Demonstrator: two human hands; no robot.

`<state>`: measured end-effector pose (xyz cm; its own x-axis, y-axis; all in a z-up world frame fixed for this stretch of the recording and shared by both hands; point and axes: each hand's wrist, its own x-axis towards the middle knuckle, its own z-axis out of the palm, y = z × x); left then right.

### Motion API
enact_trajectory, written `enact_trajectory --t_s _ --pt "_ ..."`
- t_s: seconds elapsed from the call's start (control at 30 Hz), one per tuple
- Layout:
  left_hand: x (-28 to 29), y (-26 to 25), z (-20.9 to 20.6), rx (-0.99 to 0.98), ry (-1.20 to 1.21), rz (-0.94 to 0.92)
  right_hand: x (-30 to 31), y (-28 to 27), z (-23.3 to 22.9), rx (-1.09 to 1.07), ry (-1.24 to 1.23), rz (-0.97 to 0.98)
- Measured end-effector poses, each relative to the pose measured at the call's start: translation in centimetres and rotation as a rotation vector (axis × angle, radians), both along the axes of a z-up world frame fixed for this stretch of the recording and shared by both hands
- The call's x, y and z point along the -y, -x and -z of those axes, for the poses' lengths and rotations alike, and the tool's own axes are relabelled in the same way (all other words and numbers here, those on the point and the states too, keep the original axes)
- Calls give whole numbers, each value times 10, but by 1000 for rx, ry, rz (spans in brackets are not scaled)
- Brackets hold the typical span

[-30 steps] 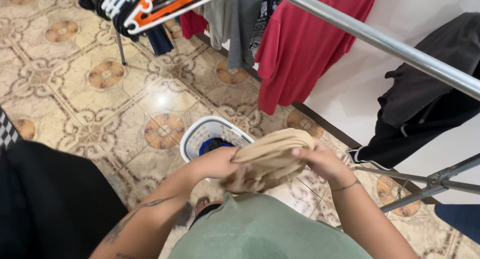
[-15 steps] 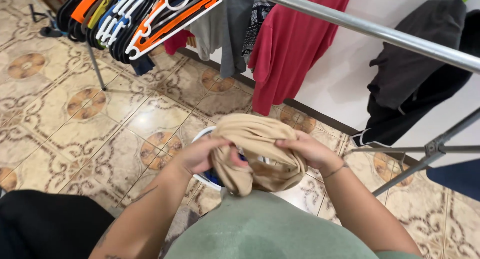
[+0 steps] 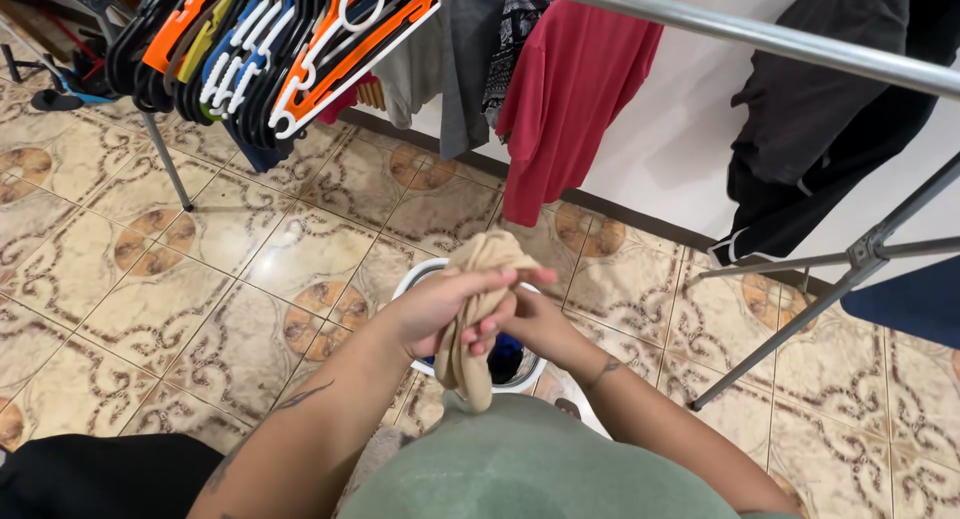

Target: Hanging freshly laundered clothes from a laundry basket onto a freestanding clothing rack using hangers.

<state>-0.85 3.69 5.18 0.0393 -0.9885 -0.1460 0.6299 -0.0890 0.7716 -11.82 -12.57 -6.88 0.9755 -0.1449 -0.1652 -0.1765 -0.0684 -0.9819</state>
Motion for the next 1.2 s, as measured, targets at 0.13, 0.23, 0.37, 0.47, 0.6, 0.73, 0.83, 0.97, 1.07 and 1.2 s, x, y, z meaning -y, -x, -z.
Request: enact_trajectory --t_s 0.13,0.23,0.37,0.47,0.6,0.73,0.83,0.97,1.07,1.2 --pt "-21 -8 5 15 -53 78 -9 -11 20 -65 -70 105" --pt "-41 -33 26 91 -138 18 1 -12 41 152 9 232" --pt "-67 -65 43 651 -413 -168 9 -1 17 117 -275 60" --pt "-75 -65 76 1244 -632 -307 -6 3 -35 119 -481 24" --pt "-73 -21 63 1715 -484 -660 -29 -5 -81 149 -510 4" --pt "-61 4 60 1189 -250 -618 -32 -11 -79 168 -449 -30" --pt "-58 4 40 875 -124 -516 -22 -13 -68 175 -442 -58" --pt "-48 -13 34 717 -106 -514 -19 -14 -60 243 -285 8" --pt "-40 -16 19 548 45 -511 -22 -9 -37 190 -179 -74" --pt "-33 -19 6 460 168 -527 -27 -2 -41 51 589 -353"
